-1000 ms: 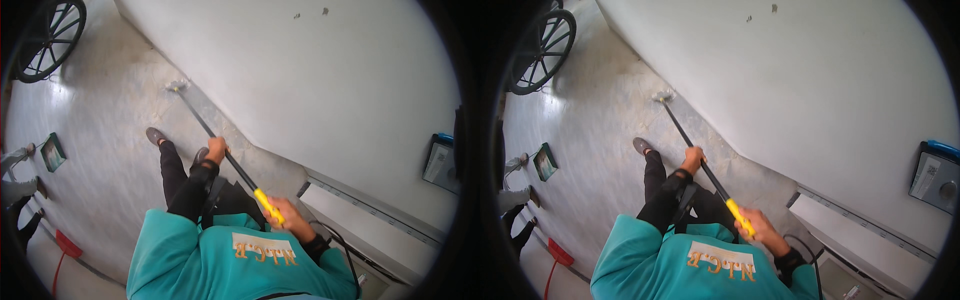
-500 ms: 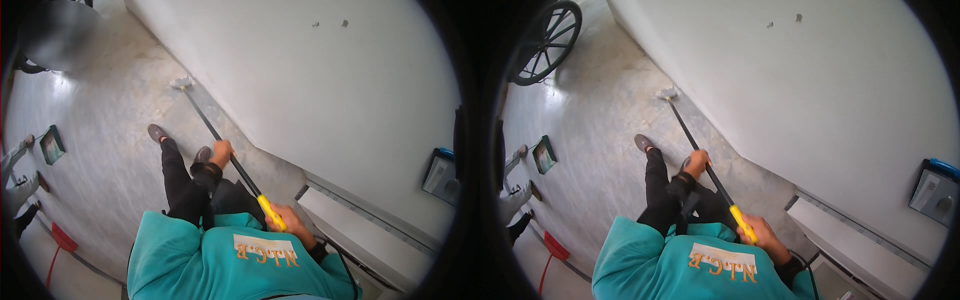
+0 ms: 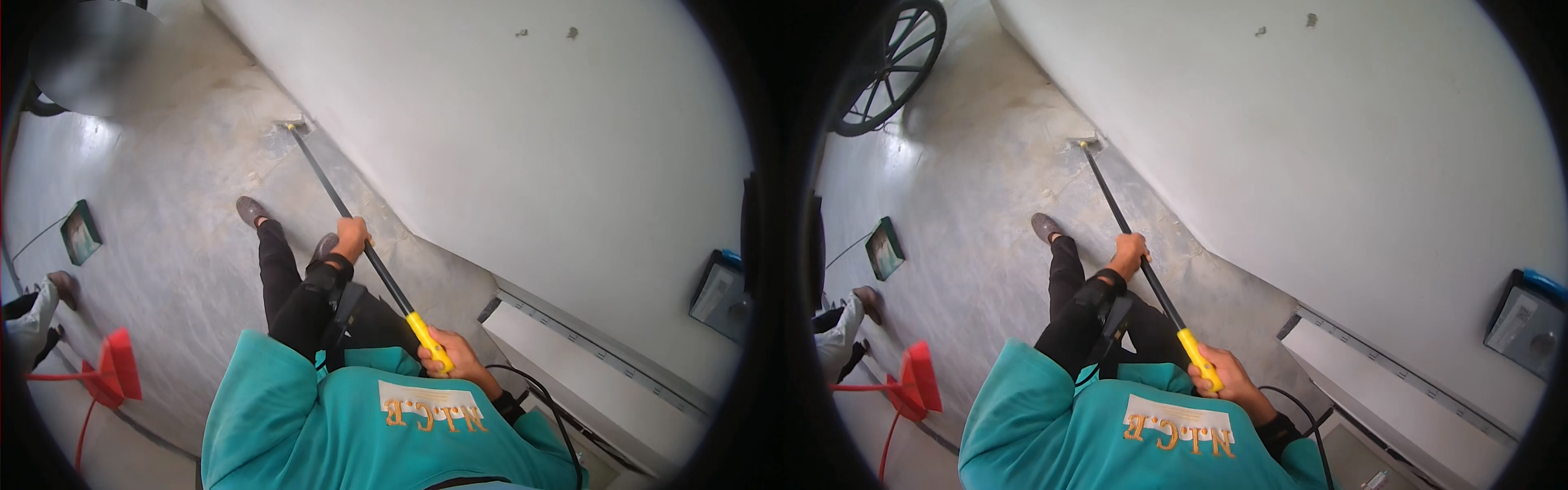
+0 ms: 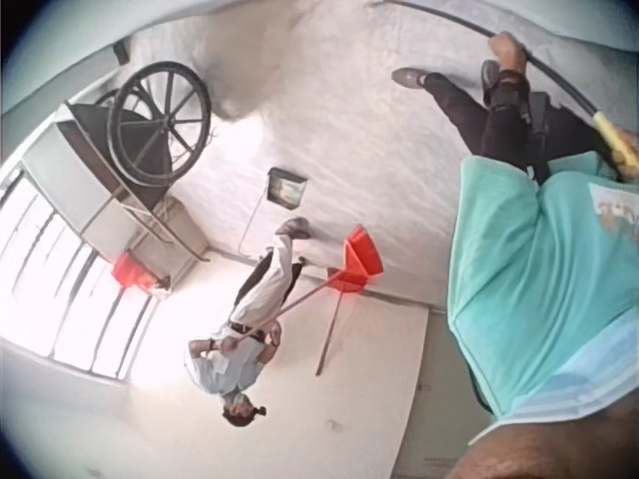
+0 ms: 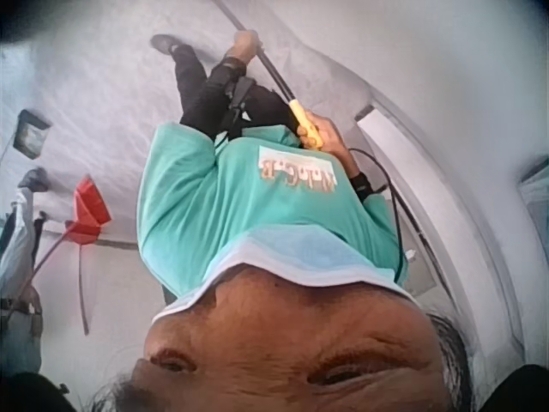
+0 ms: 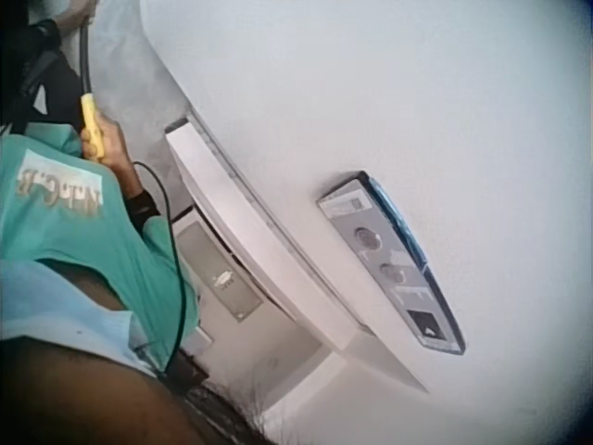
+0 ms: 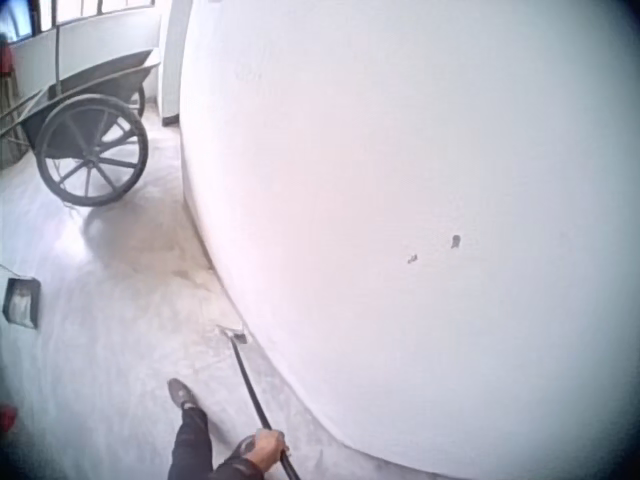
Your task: Scraping residue or debris off a concrete floor using a long-handled floor scraper.
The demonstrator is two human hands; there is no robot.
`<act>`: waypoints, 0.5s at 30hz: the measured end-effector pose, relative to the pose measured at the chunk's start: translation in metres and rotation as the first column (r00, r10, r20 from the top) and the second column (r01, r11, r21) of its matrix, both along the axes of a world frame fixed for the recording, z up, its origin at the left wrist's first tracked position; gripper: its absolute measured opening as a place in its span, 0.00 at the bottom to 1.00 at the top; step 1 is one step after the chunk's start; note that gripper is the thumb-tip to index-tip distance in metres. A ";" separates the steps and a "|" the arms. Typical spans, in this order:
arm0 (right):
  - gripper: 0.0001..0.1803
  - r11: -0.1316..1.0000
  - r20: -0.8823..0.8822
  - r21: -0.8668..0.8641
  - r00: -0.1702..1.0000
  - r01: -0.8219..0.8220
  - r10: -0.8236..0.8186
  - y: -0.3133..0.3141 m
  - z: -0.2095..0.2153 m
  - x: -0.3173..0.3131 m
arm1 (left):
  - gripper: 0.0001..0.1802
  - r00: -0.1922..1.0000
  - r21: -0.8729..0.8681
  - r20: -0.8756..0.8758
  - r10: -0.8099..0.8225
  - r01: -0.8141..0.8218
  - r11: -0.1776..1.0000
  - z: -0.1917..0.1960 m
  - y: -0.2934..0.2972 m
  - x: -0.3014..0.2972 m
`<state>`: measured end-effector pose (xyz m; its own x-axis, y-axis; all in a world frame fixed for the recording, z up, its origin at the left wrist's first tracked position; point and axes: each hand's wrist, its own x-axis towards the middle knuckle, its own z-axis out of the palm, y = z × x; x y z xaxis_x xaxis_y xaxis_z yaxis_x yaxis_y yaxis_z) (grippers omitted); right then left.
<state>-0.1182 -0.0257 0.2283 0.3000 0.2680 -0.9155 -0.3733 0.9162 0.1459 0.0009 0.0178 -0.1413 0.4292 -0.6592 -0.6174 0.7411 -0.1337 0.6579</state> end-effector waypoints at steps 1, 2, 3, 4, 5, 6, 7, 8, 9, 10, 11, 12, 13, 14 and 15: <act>0.16 1.000 -0.004 0.008 1.000 0.007 -0.007 0.005 0.005 -0.014 | 0.13 0.907 0.166 0.328 -0.265 0.221 0.961 0.015 0.002 -0.009; 0.15 0.946 -0.107 -0.216 0.969 -0.242 0.224 0.009 0.013 -0.034 | 0.06 0.956 0.134 -0.283 0.080 -0.043 0.990 0.079 0.000 -0.010; 0.15 0.768 -0.240 -0.383 0.858 -0.514 0.454 0.010 0.016 -0.036 | 0.06 0.898 0.509 -0.317 0.305 -0.110 0.854 0.100 -0.003 -0.022; 0.15 0.767 -0.235 -0.378 0.855 -0.519 0.462 0.011 0.019 -0.033 | 0.07 0.864 0.514 -0.390 0.317 -0.082 0.854 0.105 0.005 -0.026; 0.15 0.748 -0.260 -0.404 0.850 -0.527 0.458 0.012 0.024 -0.029 | 0.08 0.825 0.515 -0.461 0.328 -0.053 0.855 0.107 0.010 -0.027; 0.15 0.729 -0.285 -0.428 0.845 -0.535 0.453 0.012 0.026 -0.025 | 0.08 0.858 0.502 -0.413 0.306 -0.066 0.862 0.102 0.005 -0.017; 0.15 0.729 -0.286 -0.425 0.844 -0.537 0.454 0.011 0.024 -0.019 | 0.08 0.888 0.486 -0.367 0.278 -0.072 0.871 0.107 -0.001 -0.002; 0.16 0.873 -0.170 -0.302 0.923 -0.383 0.346 0.003 0.017 -0.006 | 0.12 0.862 -0.222 -0.476 0.175 -0.310 0.925 0.095 0.012 0.025; 0.17 0.965 -0.074 -0.149 0.976 -0.216 0.207 -0.003 0.012 0.002 | 0.08 0.832 0.284 -0.455 0.317 -0.202 0.937 0.095 -0.006 0.021; 0.18 0.939 -0.087 -0.176 0.955 -0.295 0.284 0.000 0.010 0.003 | 0.08 0.985 0.095 -0.083 0.151 -0.143 0.985 0.059 0.006 0.005; 0.18 0.940 -0.093 -0.173 0.955 -0.293 0.281 0.004 0.014 -0.005 | 0.08 0.947 -0.052 0.321 -0.006 0.024 0.998 0.063 0.009 0.000; 0.19 0.866 -0.179 -0.279 0.908 -0.415 0.378 0.009 0.019 -0.014 | 0.08 0.996 0.269 -0.012 0.086 -0.080 0.960 0.072 0.004 -0.014; 0.20 0.767 -0.276 -0.370 0.850 -0.524 0.448 0.008 0.022 -0.021 | 0.09 0.919 0.574 -0.294 0.262 -0.050 0.817 0.127 -0.010 -0.006; 0.20 0.766 -0.267 -0.366 0.848 -0.528 0.457 0.006 0.025 -0.019 | 0.08 0.864 0.628 -0.349 0.363 -0.072 0.775 0.131 -0.005 -0.007; 0.20 0.756 -0.224 -0.385 0.848 -0.530 0.480 0.006 0.028 -0.013 | 0.08 0.863 0.631 -0.351 0.363 -0.069 0.773 0.126 -0.002 -0.002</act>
